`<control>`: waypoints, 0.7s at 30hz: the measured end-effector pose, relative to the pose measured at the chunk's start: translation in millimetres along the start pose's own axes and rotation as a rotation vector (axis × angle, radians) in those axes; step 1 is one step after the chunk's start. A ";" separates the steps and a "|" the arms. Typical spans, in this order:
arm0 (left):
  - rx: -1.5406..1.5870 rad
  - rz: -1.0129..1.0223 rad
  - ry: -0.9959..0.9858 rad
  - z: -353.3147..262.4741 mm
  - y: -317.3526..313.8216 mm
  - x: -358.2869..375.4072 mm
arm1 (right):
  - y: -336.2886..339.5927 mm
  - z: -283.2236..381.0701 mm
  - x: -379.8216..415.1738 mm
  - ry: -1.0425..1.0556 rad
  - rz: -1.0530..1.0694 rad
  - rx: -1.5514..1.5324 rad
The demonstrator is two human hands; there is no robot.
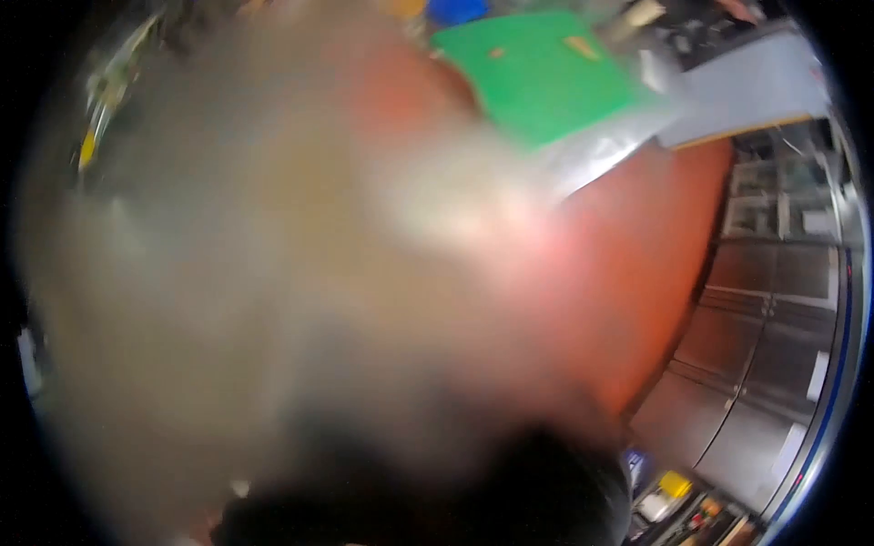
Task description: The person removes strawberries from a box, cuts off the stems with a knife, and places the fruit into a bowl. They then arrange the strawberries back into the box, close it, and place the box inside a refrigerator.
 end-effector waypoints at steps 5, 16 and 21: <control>0.412 -0.176 0.210 -7.0 47.7 9.9 | 9.2 19.7 -8.4 -0.049 0.017 -0.025; 1.995 -0.325 0.450 -119.7 11.2 -6.5 | 36.2 111.6 -15.9 0.309 0.196 0.036; 1.917 -0.333 0.308 -127.3 14.5 -7.4 | 35.1 124.8 -12.4 0.308 0.366 -0.041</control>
Point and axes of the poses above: each hand's wrist, its own x-axis away from the middle knuckle, its own y-axis out of the back of the hand, z = x × y, the point moved 4 cm from there along -x, towards the middle knuckle, and after that the axes turned 1 degree about z, right-handed, at the moved point
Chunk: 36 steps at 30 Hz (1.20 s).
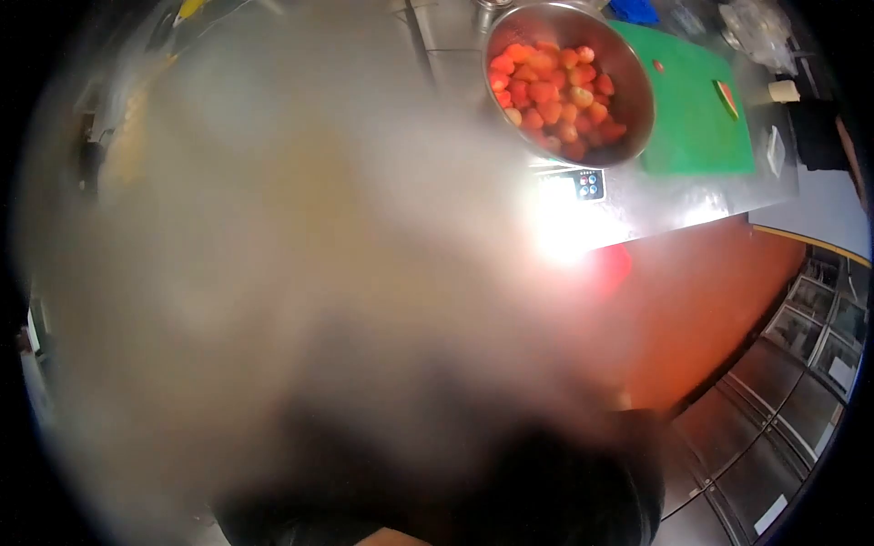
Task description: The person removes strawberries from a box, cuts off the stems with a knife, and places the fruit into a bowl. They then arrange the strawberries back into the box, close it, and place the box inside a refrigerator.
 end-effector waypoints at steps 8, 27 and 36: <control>0.097 0.008 0.171 7.3 -1.3 11.3 | 7.4 -28.5 2.1 -0.261 0.063 -0.115; 0.237 0.062 0.279 23.2 -8.6 11.1 | 11.0 -37.3 1.9 -0.254 0.123 -0.144; 0.174 -0.002 0.248 21.0 -21.7 10.9 | 14.6 4.8 -1.6 0.120 0.036 0.268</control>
Point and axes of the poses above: each hand's wrist, its own x-axis away from the middle knuckle, its own y-axis out of the back of the hand, z = x × y, the point moved 4 cm from there along -x, towards the middle knuckle, and after that the axes turned 1 degree about z, right-handed, at the moved point
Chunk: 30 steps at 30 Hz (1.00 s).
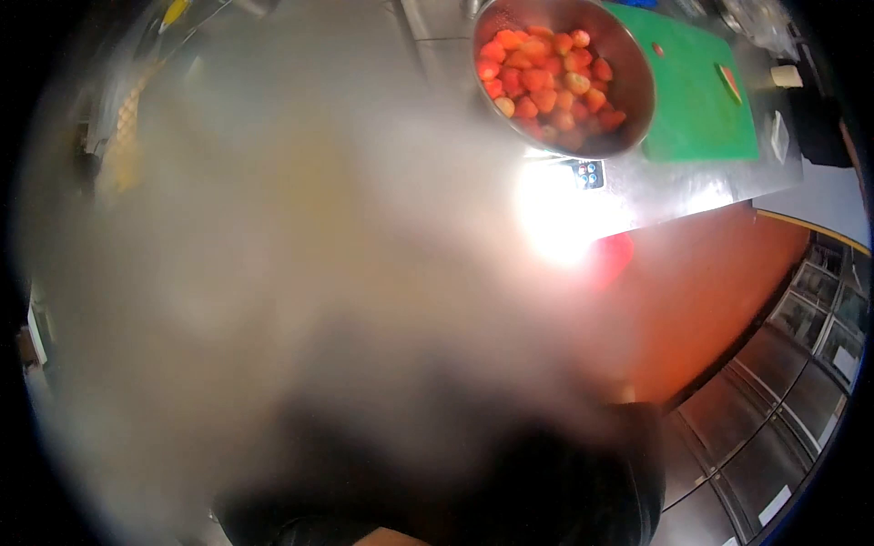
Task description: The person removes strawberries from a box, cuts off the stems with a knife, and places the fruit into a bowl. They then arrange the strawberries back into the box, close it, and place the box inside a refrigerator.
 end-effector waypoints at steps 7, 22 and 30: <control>0.104 0.025 0.085 -5.5 -12.1 11.8 | -5.9 4.5 2.5 0.037 -0.026 0.209; 0.021 -0.033 -0.048 -13.3 -3.7 12.7 | -25.5 -38.5 18.0 -0.092 -0.012 0.249; 0.172 0.154 0.120 -43.8 -66.4 -9.3 | -47.7 -85.5 39.4 -0.423 -0.144 -0.055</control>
Point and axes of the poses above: each hand's wrist, its own x-axis away from the middle knuckle, its own y-axis out of the back of the hand, z = x × y, the point moved 4 cm from there along -x, towards the middle knuckle, and after that the axes turned 1 degree about z, right-handed, at the moved point
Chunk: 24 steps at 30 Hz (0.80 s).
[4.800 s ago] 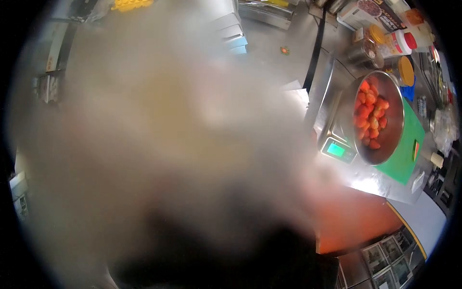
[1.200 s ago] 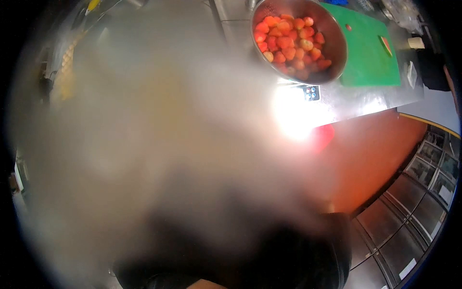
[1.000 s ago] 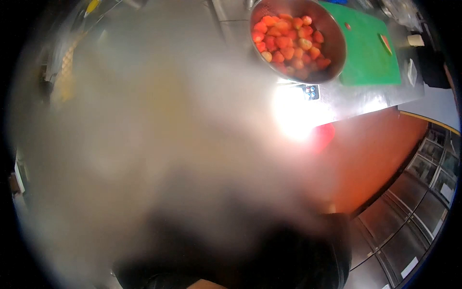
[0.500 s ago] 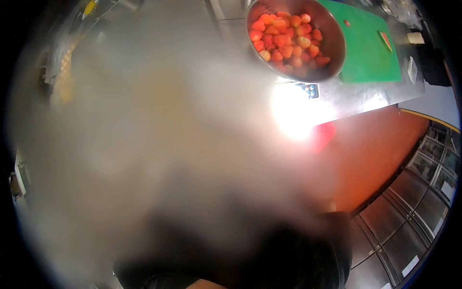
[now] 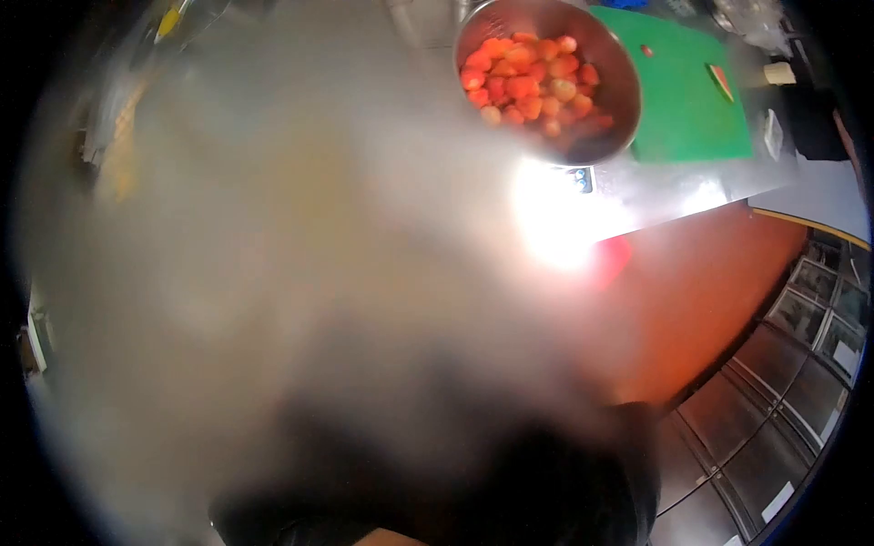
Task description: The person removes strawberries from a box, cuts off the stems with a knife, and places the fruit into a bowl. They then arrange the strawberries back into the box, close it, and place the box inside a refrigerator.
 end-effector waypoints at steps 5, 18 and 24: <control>-0.158 -0.032 0.046 19.9 -81.5 -91.2 | -8.9 -12.1 6.3 -0.067 0.072 0.010; -1.723 -0.467 -0.463 -60.5 135.8 24.9 | -6.7 -36.2 25.9 -0.310 0.143 -0.166; -1.989 -0.089 -0.280 -62.3 166.6 14.2 | -5.4 -10.9 23.3 -0.204 0.132 -0.106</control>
Point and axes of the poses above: each hand's wrist, its own x-axis away from the middle knuckle, its own y-axis out of the back of the hand, z = x × y, the point moved 4 cm from there along -x, towards the middle knuckle, and after that the axes turned 1 degree about z, right-handed, at the moved point
